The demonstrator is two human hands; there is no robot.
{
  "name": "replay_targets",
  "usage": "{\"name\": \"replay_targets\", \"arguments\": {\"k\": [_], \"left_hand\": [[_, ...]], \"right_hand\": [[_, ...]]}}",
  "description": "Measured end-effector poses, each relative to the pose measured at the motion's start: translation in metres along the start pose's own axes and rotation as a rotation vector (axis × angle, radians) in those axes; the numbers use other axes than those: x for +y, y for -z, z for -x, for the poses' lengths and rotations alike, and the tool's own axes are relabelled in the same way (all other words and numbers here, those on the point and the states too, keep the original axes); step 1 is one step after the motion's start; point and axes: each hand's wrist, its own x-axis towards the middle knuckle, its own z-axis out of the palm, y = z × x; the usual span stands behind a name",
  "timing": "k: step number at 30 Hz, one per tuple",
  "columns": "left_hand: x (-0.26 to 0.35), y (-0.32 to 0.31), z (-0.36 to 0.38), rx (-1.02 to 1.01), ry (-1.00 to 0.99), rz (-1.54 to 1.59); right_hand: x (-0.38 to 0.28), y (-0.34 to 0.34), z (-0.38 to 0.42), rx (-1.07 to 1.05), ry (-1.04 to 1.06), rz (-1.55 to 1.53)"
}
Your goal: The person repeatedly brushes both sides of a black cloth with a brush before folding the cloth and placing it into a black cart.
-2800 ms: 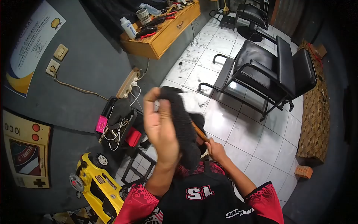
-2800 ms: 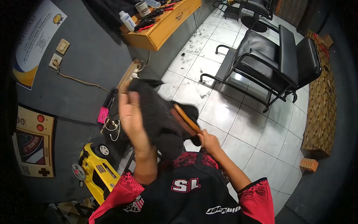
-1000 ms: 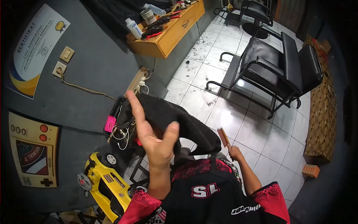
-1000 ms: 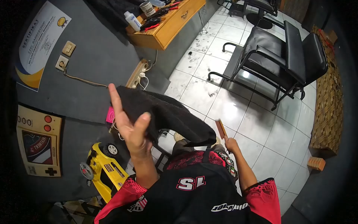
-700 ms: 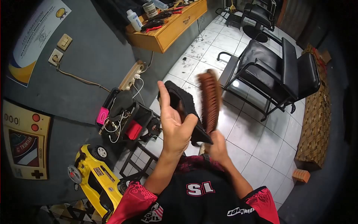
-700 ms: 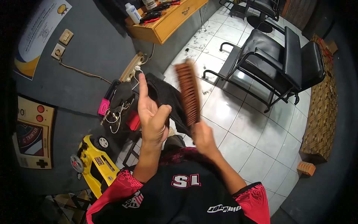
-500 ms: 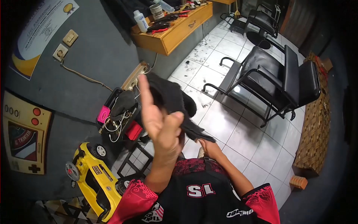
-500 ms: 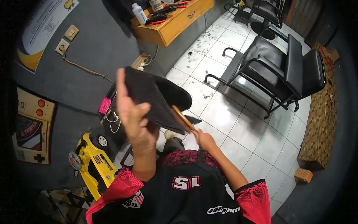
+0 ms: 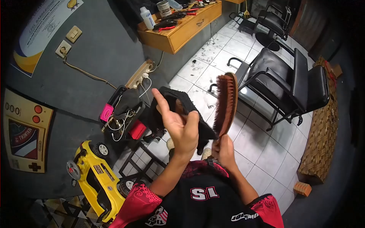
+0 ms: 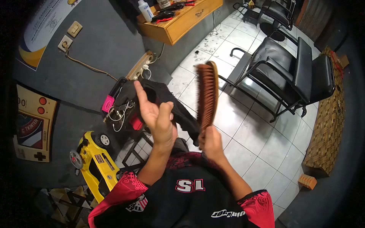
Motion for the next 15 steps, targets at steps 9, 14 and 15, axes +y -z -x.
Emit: {"name": "replay_targets", "arguments": {"k": [9, 14, 15], "left_hand": [[0.031, -0.006, -0.028, 0.269, -0.142, 0.110], [0.038, 0.019, -0.033, 0.374, -0.203, 0.025], [0.031, 0.025, -0.032, 0.391, -0.226, -0.010]], "right_hand": [[0.162, 0.053, -0.055, -0.303, -0.102, 1.243], [0.264, 0.152, -0.046, -0.371, -0.216, 1.298], [0.256, 0.155, -0.046, -0.282, -0.289, 1.238]]}}
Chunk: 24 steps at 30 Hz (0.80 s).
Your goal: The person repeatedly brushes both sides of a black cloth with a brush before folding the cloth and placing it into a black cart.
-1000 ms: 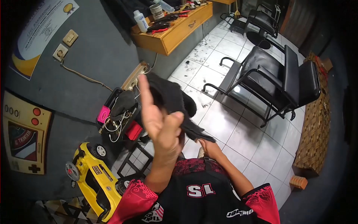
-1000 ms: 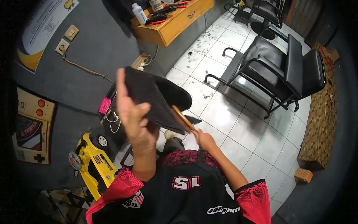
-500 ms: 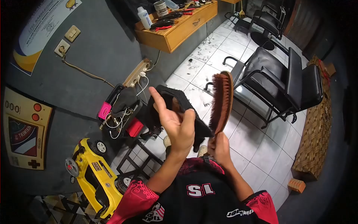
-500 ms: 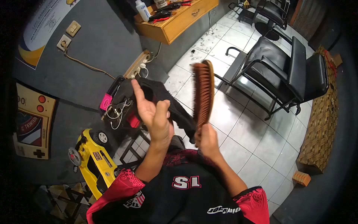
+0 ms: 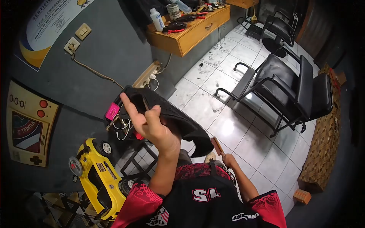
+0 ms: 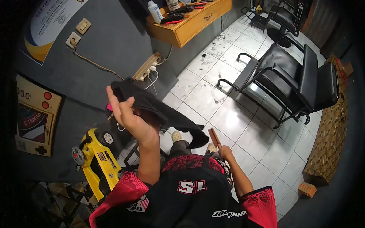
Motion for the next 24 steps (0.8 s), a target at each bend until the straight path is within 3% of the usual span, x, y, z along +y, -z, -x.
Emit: {"name": "replay_targets", "arguments": {"k": [3, 5, 6, 7, 9, 10, 13, 15, 17, 19, 21, 22, 24], "left_hand": [[-0.016, 0.009, 0.011, 0.009, 0.019, -0.068], [-0.023, 0.006, 0.021, 0.006, 0.049, -0.092], [-0.024, 0.001, 0.027, -0.005, 0.043, -0.107], [-0.026, 0.001, 0.032, -0.023, 0.039, -0.183], [-0.035, -0.004, 0.040, -0.041, 0.019, -0.181], [-0.033, 0.001, 0.040, -0.134, 0.066, -0.221], [-0.015, -0.013, 0.033, -0.085, -0.025, -0.012], [0.011, -0.019, 0.021, -0.049, -0.105, -0.042], [0.024, -0.012, 0.007, -0.027, -0.074, 0.010], [0.024, 0.005, -0.003, -0.015, -0.015, -0.019], [0.027, 0.010, 0.000, -0.015, -0.005, -0.016], [0.027, 0.010, 0.001, -0.020, 0.009, -0.008], [0.018, 0.014, -0.001, -0.080, 0.015, 0.012]], "right_hand": [[-0.047, 0.049, 0.011, 0.191, -0.088, -0.360], [-0.144, 0.112, 0.051, 0.397, 0.144, -0.736], [-0.180, 0.132, 0.069, 0.315, 0.178, -0.996], [-0.212, 0.144, 0.085, 0.410, 0.314, -1.009], [-0.238, 0.146, 0.102, 0.227, 0.446, -1.082], [-0.247, 0.145, 0.105, 0.208, 0.585, -0.962], [-0.231, 0.108, 0.067, 0.316, 0.615, -0.768], [-0.174, 0.060, 0.027, 0.063, 0.456, 0.076], [-0.118, 0.034, 0.017, -0.135, 0.306, 0.272], [-0.057, 0.014, 0.011, -0.043, 0.368, 0.200], [-0.028, 0.019, 0.005, -0.287, 0.154, 0.346], [-0.047, 0.042, 0.017, -0.301, -0.190, 0.173], [-0.050, 0.057, 0.023, -0.161, -0.301, -0.029]]}}
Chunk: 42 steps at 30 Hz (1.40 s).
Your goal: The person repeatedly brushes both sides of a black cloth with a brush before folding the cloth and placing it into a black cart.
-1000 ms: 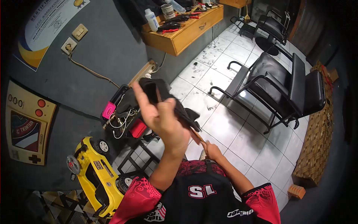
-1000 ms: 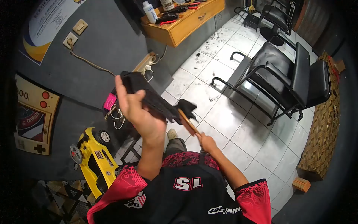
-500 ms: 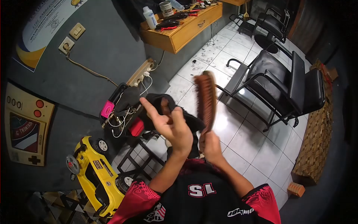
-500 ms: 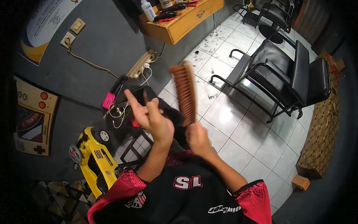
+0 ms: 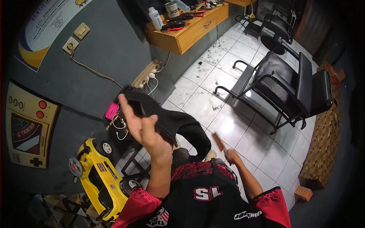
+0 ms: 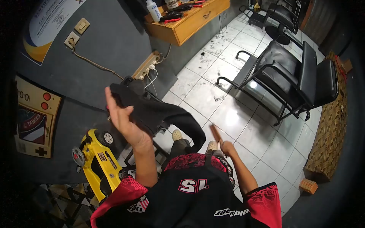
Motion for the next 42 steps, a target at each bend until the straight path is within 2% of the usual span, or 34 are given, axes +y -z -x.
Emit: {"name": "replay_targets", "arguments": {"k": [2, 4, 6, 7, 8, 9, 10, 12, 13, 14, 16, 18, 19, 21, 22, 24, 26, 27, 28, 30, 32, 33, 34, 36, 38, 40, 42], "left_hand": [[-0.012, 0.008, 0.005, -0.114, 0.034, 0.027], [-0.020, 0.007, 0.015, -0.193, 0.155, 0.043], [-0.032, 0.007, 0.027, -0.288, 0.180, -0.098], [-0.027, -0.001, 0.035, -0.353, 0.262, -0.012], [-0.026, -0.011, 0.039, -0.376, 0.222, -0.017], [-0.026, -0.011, 0.038, -0.450, 0.237, 0.035], [-0.024, -0.009, 0.035, -0.522, 0.252, 0.088], [-0.021, -0.005, 0.020, -0.570, 0.199, 0.106], [-0.016, -0.008, 0.012, -0.533, 0.147, 0.168], [-0.006, -0.012, 0.003, -0.475, 0.005, 0.090], [0.009, -0.005, -0.010, -0.523, 0.062, 0.125], [0.007, 0.001, -0.015, -0.515, 0.062, 0.131], [0.005, 0.005, -0.016, -0.511, 0.073, 0.134], [-0.002, 0.012, -0.013, -0.539, 0.083, 0.120], [-0.005, 0.013, -0.011, -0.565, 0.091, 0.113], [-0.008, 0.014, -0.006, -0.598, 0.190, 0.131], [-0.012, 0.009, 0.001, -0.662, 0.227, 0.174], [-0.010, 0.005, 0.006, -0.691, 0.265, 0.182], [-0.010, 0.001, 0.012, -0.717, 0.285, 0.225], [-0.014, -0.013, 0.025, -0.643, 0.282, 0.222], [-0.009, -0.025, 0.034, -0.696, 0.371, 0.244], [-0.011, -0.024, 0.034, -0.774, 0.311, 0.195], [-0.005, -0.027, 0.033, -0.755, 0.273, 0.168], [0.006, -0.039, 0.028, -0.465, -0.069, 0.109], [0.017, -0.020, 0.009, -0.488, -0.128, 0.073], [0.026, -0.004, 0.000, -0.496, 0.059, 0.067], [0.017, 0.005, -0.002, -0.439, 0.009, 0.077]], "right_hand": [[-0.031, 0.035, 0.037, 0.134, 0.085, -0.339], [-0.064, 0.050, 0.063, 0.322, 0.430, -0.685], [-0.106, 0.070, 0.108, 0.156, 0.597, -0.989], [-0.118, 0.072, 0.125, 0.120, 0.701, -0.956], [-0.129, 0.073, 0.140, 0.084, 0.807, -0.918], [-0.141, 0.076, 0.151, 0.159, 0.981, -0.781], [-0.141, 0.063, 0.143, 0.049, 0.971, -0.854], [-0.127, 0.053, 0.114, 0.196, 0.868, -0.422], [-0.111, 0.041, 0.091, 0.196, 0.751, -0.202], [-0.087, 0.021, 0.067, 0.193, 0.627, 0.013], [-0.015, -0.028, 0.010, 0.138, 0.429, 0.071], [0.056, -0.068, -0.036, 0.168, 0.459, 0.146], [0.059, -0.060, -0.030, 0.165, 0.464, 0.146], [0.065, -0.045, -0.011, 0.106, 0.224, 0.021], [0.056, -0.030, 0.000, 0.036, 0.104, -0.217], [0.003, 0.016, 0.049, 0.159, 0.082, -0.487], [-0.044, 0.049, 0.085, 0.357, 0.364, -0.725], [-0.068, 0.062, 0.100, 0.385, 0.487, -0.849], [-0.089, 0.070, 0.114, 0.411, 0.611, -0.972], [-0.121, 0.076, 0.145, 0.322, 0.723, -1.088], [-0.139, 0.065, 0.144, 0.516, 0.971, -0.747], [-0.151, 0.057, 0.141, 0.579, 1.034, -0.749], [-0.143, 0.036, 0.109, 0.549, 1.073, -0.672], [-0.102, 0.016, 0.069, 0.211, 0.775, -0.254], [-0.048, -0.032, 0.018, 0.253, 0.529, 0.062], [0.002, -0.053, -0.007, 0.206, 0.455, 0.071], [0.025, -0.061, -0.013, 0.276, 0.436, 0.031]]}}
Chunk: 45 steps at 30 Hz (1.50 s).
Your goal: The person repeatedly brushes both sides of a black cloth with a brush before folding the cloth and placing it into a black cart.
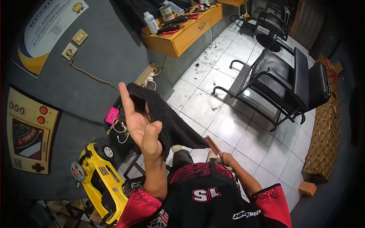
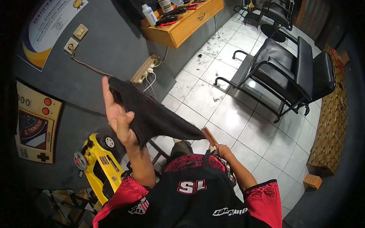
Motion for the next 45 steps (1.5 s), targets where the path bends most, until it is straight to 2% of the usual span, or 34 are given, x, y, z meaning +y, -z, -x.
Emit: {"name": "replay_targets", "arguments": {"k": [1, 3, 4, 6, 7, 8, 10, 12, 13, 14, 16, 18, 19, 20, 21, 23, 24, 26, 27, 28, 30, 32, 34, 35, 36, 38, 39, 40, 42, 43, 45], "left_hand": [[-0.002, 0.004, 0.005, -0.024, 0.007, 0.012], [0.000, -0.002, 0.010, -0.034, 0.046, -0.008], [-0.002, 0.001, 0.012, -0.028, 0.047, -0.011], [-0.009, 0.005, 0.017, -0.038, 0.079, -0.101], [-0.008, -0.002, 0.017, -0.109, 0.084, -0.047], [-0.009, -0.013, 0.020, -0.088, 0.035, -0.048], [-0.014, -0.017, 0.025, -0.267, 0.223, 0.081], [-0.020, -0.030, 0.033, -0.178, 0.211, -0.044], [-0.019, -0.032, 0.034, -0.222, 0.298, 0.016], [-0.011, -0.041, 0.036, -0.223, 0.276, 0.081], [-0.005, -0.037, 0.034, -0.317, 0.266, 0.073], [0.006, -0.049, 0.026, -0.094, 0.012, -0.041], [0.008, -0.036, 0.022, -0.210, 0.076, 0.057], [0.010, -0.033, 0.019, -0.196, 0.057, 0.038], [0.010, -0.029, 0.017, -0.152, -0.006, -0.009], [0.010, -0.019, 0.016, -0.127, -0.071, -0.060], [0.009, -0.018, 0.016, -0.132, -0.069, -0.062], [0.005, -0.019, 0.017, -0.078, -0.045, -0.113], [0.002, -0.018, 0.023, -0.118, 0.054, -0.067], [-0.006, -0.018, 0.026, -0.121, 0.063, -0.061], [-0.021, -0.022, 0.033, -0.174, 0.188, -0.018], [-0.029, -0.028, 0.042, -0.271, 0.308, 0.013], [-0.035, -0.037, 0.051, -0.272, 0.337, -0.042], [-0.040, -0.032, 0.051, -0.355, 0.263, -0.116], [-0.036, -0.033, 0.050, -0.362, 0.261, -0.114], [-0.020, -0.040, 0.047, -0.306, 0.337, 0.004], [-0.012, -0.042, 0.046, -0.241, 0.355, -0.018], [-0.006, -0.039, 0.042, -0.254, 0.268, -0.078], [-0.004, -0.032, 0.035, -0.213, 0.266, 0.204], [-0.003, -0.029, 0.032, -0.182, 0.237, 0.171], [-0.009, -0.029, 0.030, -0.172, 0.238, 0.134]], "right_hand": [[0.002, 0.003, 0.002, -0.002, -0.002, 0.001], [0.001, 0.028, 0.001, -0.166, -0.170, -0.122], [-0.010, 0.041, -0.001, -0.172, -0.169, -0.120], [-0.047, 0.070, -0.006, 0.042, -0.148, -0.279], [-0.088, 0.103, 0.003, 0.132, -0.068, -0.298], [-0.131, 0.135, 0.016, 0.226, 0.013, -0.316], [-0.174, 0.157, 0.027, 0.285, 0.180, -0.642], [-0.207, 0.165, 0.041, 0.280, 0.361, -0.827], [-0.207, 0.156, 0.037, 0.223, 0.463, -0.874], [-0.195, 0.131, 0.018, 0.295, 0.593, -0.840], [-0.132, 0.054, -0.031, 0.211, 0.511, -0.586], [-0.054, 0.005, -0.043, 0.152, 0.439, -0.201], [-0.011, -0.014, -0.048, -0.117, 0.399, 0.098], [-0.007, -0.002, -0.029, -0.179, 0.209, 0.228], [0.012, -0.004, -0.014, -0.200, 0.148, 0.266], [0.046, -0.003, -0.002, -0.474, -0.036, 0.288], [0.047, 0.001, 0.008, -0.315, -0.139, 0.163], [0.048, 0.012, 0.005, -0.154, -0.448, -0.215], [0.024, 0.036, 0.009, -0.003, -0.365, -0.366], [-0.017, 0.069, 0.014, 0.152, -0.279, -0.516], [-0.083, 0.121, 0.019, 0.253, -0.110, -0.781], [-0.141, 0.157, 0.033, 0.202, 0.115, -1.082], [-0.184, 0.180, 0.053, 0.159, 0.326, -0.949], [-0.195, 0.177, 0.055, 0.165, 0.409, -0.967], [-0.189, 0.170, 0.050, 0.173, 0.411, -0.968], [-0.159, 0.137, 0.023, 0.235, 0.411, -0.537], [-0.137, 0.119, 0.015, 0.174, 0.348, -0.367], [-0.101, 0.084, 0.003, 0.134, 0.258, -0.240], [-0.045, 0.045, 0.009, 0.044, 0.098, -0.021], [-0.024, 0.037, 0.018, -0.006, 0.029, 0.074], [0.031, 0.000, 0.014, -0.050, -0.130, 0.075]]}}
